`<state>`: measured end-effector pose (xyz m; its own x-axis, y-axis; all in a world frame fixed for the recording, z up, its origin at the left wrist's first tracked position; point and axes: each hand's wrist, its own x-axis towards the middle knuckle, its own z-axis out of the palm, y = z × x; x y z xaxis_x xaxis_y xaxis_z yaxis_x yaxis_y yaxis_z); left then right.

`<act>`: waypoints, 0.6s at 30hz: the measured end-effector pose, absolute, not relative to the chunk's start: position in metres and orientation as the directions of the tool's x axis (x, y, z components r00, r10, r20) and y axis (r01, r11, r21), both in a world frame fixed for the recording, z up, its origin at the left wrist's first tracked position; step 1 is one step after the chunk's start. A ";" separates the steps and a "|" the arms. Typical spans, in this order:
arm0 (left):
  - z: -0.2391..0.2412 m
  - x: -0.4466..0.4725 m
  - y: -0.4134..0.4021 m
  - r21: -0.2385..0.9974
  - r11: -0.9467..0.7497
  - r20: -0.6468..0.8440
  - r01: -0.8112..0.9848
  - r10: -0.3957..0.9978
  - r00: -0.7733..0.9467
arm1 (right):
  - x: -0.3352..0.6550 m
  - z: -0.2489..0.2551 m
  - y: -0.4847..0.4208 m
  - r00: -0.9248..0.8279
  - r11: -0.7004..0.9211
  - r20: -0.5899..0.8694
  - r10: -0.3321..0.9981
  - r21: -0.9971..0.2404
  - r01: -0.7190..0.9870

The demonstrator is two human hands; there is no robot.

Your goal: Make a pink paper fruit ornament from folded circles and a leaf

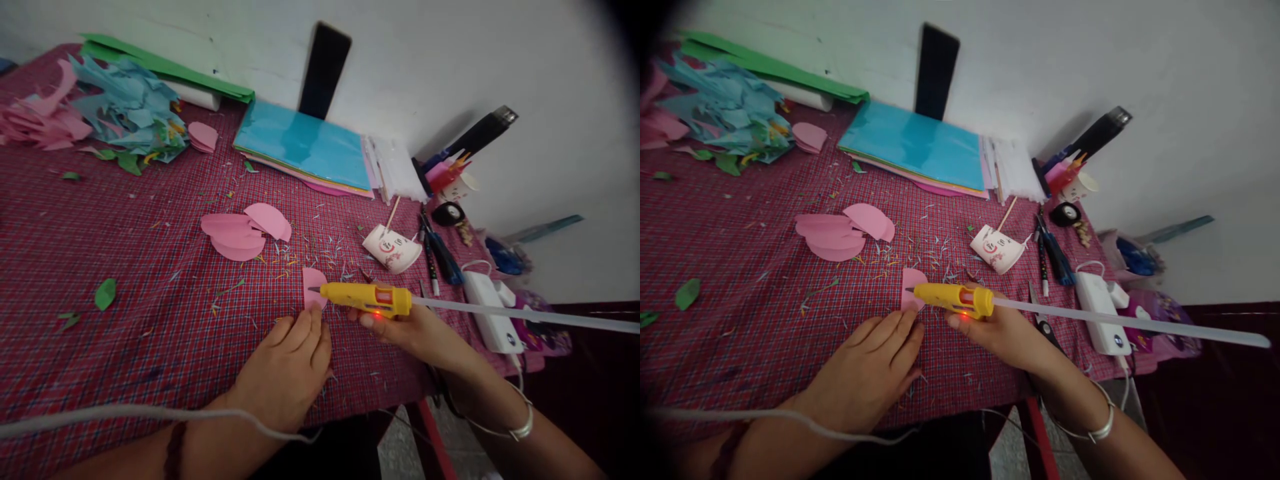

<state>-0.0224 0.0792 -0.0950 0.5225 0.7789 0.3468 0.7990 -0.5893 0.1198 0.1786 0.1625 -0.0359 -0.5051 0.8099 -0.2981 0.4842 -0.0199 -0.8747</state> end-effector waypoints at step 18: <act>-0.088 -0.022 0.072 0.006 -0.602 0.331 0.798 0.754 0.567 | 0.182 -0.043 0.173 -0.485 -0.268 -0.511 0.710 -0.832 0.486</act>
